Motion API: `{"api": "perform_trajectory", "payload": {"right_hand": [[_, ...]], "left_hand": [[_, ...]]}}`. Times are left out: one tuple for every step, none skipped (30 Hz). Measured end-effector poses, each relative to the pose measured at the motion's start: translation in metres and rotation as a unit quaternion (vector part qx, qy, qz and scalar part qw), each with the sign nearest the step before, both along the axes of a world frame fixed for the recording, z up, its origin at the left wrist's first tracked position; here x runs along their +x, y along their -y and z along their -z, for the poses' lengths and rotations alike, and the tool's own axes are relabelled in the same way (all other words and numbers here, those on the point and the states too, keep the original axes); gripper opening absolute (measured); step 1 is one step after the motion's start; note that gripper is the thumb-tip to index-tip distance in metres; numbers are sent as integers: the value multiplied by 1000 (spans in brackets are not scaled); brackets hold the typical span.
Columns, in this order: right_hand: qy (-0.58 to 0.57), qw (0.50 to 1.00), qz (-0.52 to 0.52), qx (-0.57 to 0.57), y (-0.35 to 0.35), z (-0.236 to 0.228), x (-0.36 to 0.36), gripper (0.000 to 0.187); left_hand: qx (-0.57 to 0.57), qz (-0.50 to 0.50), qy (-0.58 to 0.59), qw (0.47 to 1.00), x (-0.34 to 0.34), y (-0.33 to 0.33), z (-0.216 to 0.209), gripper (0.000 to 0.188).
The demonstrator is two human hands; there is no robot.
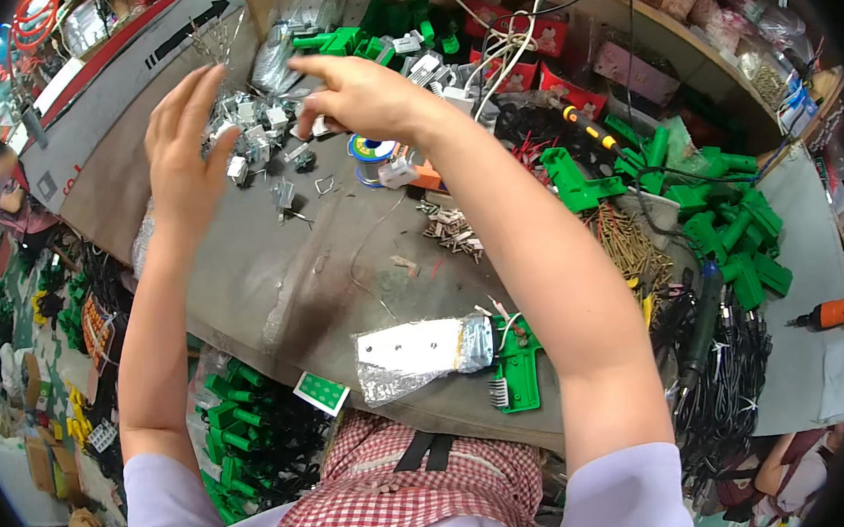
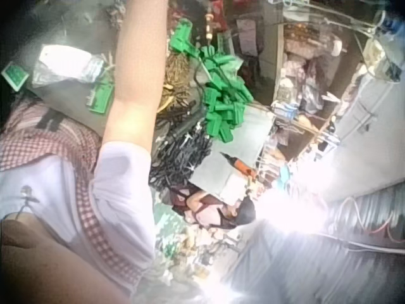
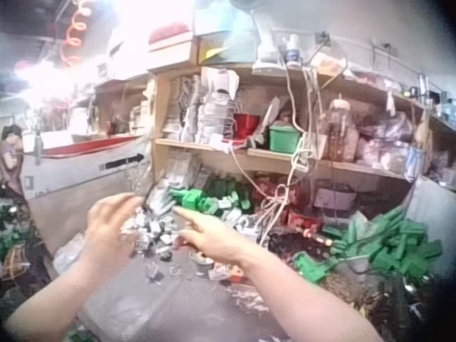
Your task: Soldering wires and components to assemble a plastic electronic device housing.
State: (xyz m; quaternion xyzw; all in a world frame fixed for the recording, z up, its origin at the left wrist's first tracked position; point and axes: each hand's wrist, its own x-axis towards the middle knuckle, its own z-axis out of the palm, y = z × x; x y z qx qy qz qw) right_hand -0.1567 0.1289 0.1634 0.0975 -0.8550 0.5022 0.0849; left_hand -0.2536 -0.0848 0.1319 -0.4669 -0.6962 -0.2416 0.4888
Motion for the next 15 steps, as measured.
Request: {"api": "perform_trajectory", "payload": {"right_hand": [[-13, 1000, -26, 4, 3, -8, 11, 52], [-7, 999, -49, -7, 5, -18, 17, 62], [-34, 998, -48, 16, 5, -26, 27, 61], [-17, 999, -38, 27, 4, -32, 37, 62], [-32, 998, -53, 24, 3, -36, 48, 62], [-25, 998, -41, 38, 3, -36, 59, 62], [-36, 997, -49, 41, 2, -35, 73, 61], [12, 998, -21, 50, 1, -33, 91, 54], [26, 998, 29, 58, 3, -28, 107, 45], [15, 999, 33, -35, 4, -24, 125, 40], [20, 990, 53, -130, 7, -17, 145, 35], [27, 988, 109, -107, 10, -12, 165, 32], [0, 986, 138, -95, 12, -6, 185, 30], [48, 976, 208, -38, 15, -1, 204, 27], [-8, 974, 227, 5, 20, 8, 217, 28]], "left_hand": [[-53, 27, -2, 998, 15, -10, -9, 43], [-34, 49, -31, 998, 28, -15, -19, 43], [-84, 79, -1, 993, 39, -21, -28, 35], [-136, 111, 26, 984, 47, -25, -36, 27], [-129, 116, 22, 985, 52, -27, -45, 27], [-82, 114, -49, 989, 56, -27, -52, 23], [-35, 111, -117, 986, 60, -27, -58, 19], [13, 95, -93, 991, 65, -24, -60, 14], [15, 99, -94, 990, 70, -21, -62, 14], [-32, 89, -73, 993, 77, -15, -63, 14], [-81, 80, -50, 992, 85, -11, -63, 14], [-121, 98, -64, 986, 96, -8, -59, 16], [-124, 106, -63, 985, 107, -6, -55, 16], [-193, 115, -63, 972, 120, -3, -49, 18], [-263, 127, -63, 955, 133, -3, -43, 20]]}}
